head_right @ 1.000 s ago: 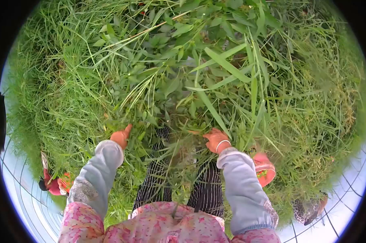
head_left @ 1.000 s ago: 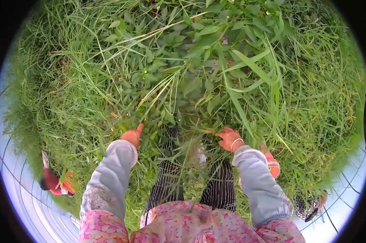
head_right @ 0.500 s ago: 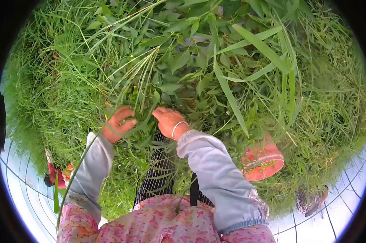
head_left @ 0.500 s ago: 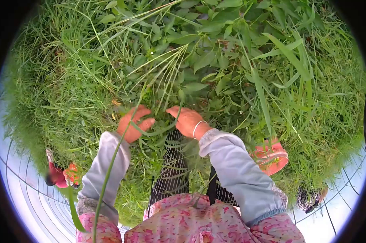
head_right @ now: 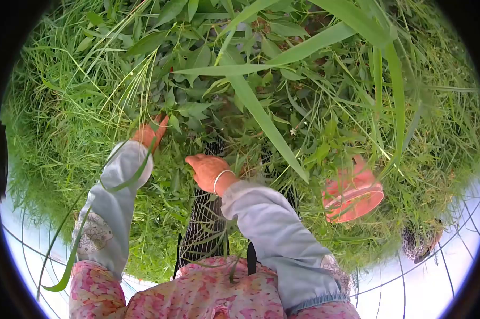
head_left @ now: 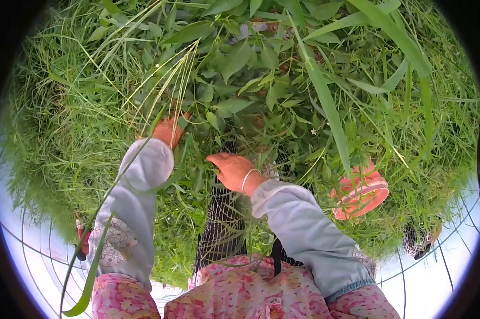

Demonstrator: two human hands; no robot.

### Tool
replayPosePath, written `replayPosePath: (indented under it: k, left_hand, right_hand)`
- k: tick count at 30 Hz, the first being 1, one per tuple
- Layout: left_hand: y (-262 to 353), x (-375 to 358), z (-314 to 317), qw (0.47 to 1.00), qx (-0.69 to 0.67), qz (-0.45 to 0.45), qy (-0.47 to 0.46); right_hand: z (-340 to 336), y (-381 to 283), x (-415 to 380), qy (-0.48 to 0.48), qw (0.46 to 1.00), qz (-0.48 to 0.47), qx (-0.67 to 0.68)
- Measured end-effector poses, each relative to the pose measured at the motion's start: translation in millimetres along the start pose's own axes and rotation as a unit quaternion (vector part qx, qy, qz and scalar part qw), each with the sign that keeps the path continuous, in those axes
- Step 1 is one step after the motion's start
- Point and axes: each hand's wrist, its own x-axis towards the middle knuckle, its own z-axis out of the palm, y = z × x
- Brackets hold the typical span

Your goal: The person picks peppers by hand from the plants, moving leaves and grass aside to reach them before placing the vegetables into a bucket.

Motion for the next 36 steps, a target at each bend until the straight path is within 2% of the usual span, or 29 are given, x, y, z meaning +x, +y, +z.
replayPosePath:
  k: [3,6,9,10,11,12,13,14,17,18,19,21,24,26,28,30,32,34,35,36]
  left_hand:
    - [2,-3,-1,0.986,-0.161,-0.017,0.04]
    - [-4,2,11,0.959,-0.274,-0.015,0.073]
    - [-58,39,95,0.852,-0.514,0.069,0.067]
    - [-78,52,122,0.748,-0.654,0.11,0.032]
    - [-77,49,121,0.739,-0.664,0.107,0.04]
    - [-72,41,110,0.765,-0.635,0.088,0.059]
    - [-62,30,95,0.814,-0.571,0.057,0.086]
    - [-48,17,78,0.855,-0.505,0.022,0.112]
    - [-12,-17,41,0.897,-0.413,-0.033,0.151]
    - [-8,-24,36,0.901,-0.403,-0.04,0.158]
    - [-9,-28,36,0.911,-0.376,-0.036,0.168]
    - [-14,-31,48,0.938,-0.27,-0.004,0.216]
    - [-14,-53,80,0.868,-0.45,-0.066,0.201]
    - [-11,-76,83,0.873,-0.439,-0.094,0.192]
    - [0,-112,39,0.929,-0.3,-0.109,0.186]
    - [29,-139,-13,0.948,-0.267,-0.169,0.041]
    - [53,-164,-44,0.953,-0.301,0.008,0.004]
    - [84,-177,-57,0.858,-0.496,0.135,-0.021]
    - [99,-170,-58,0.869,-0.469,0.156,0.027]
    - [112,-156,-58,0.878,-0.44,0.174,0.077]
  right_hand:
    - [-3,5,-3,-0.011,0.999,0.024,0.024]
    - [7,21,-4,0.079,0.995,0.002,0.057]
    - [8,54,13,0.109,0.95,0.144,0.256]
    - [21,76,31,0.16,0.918,0.137,0.336]
    - [36,101,51,0.209,0.878,0.128,0.412]
    - [45,115,66,0.224,0.879,0.109,0.406]
    - [53,125,81,0.237,0.932,0.075,0.262]
    - [60,132,97,0.244,0.962,0.037,0.112]
    - [66,117,133,0.209,0.976,0.051,-0.034]
    - [77,118,151,0.262,0.963,0.032,-0.05]
    - [84,130,156,0.216,0.973,0.056,-0.059]
    - [69,114,148,0.181,0.98,0.086,0.017]
    - [60,101,129,0.165,0.962,0.133,0.173]
    - [51,88,111,0.16,0.944,0.176,0.228]
    - [26,65,91,0.152,0.945,0.221,0.189]
    - [20,58,85,0.175,0.954,0.172,0.173]
    - [23,46,75,0.175,0.965,0.132,0.145]
    - [45,43,70,0.134,0.974,0.098,0.157]
    - [56,43,67,0.123,0.979,0.064,0.147]
    - [60,45,63,0.125,0.968,0.076,0.204]
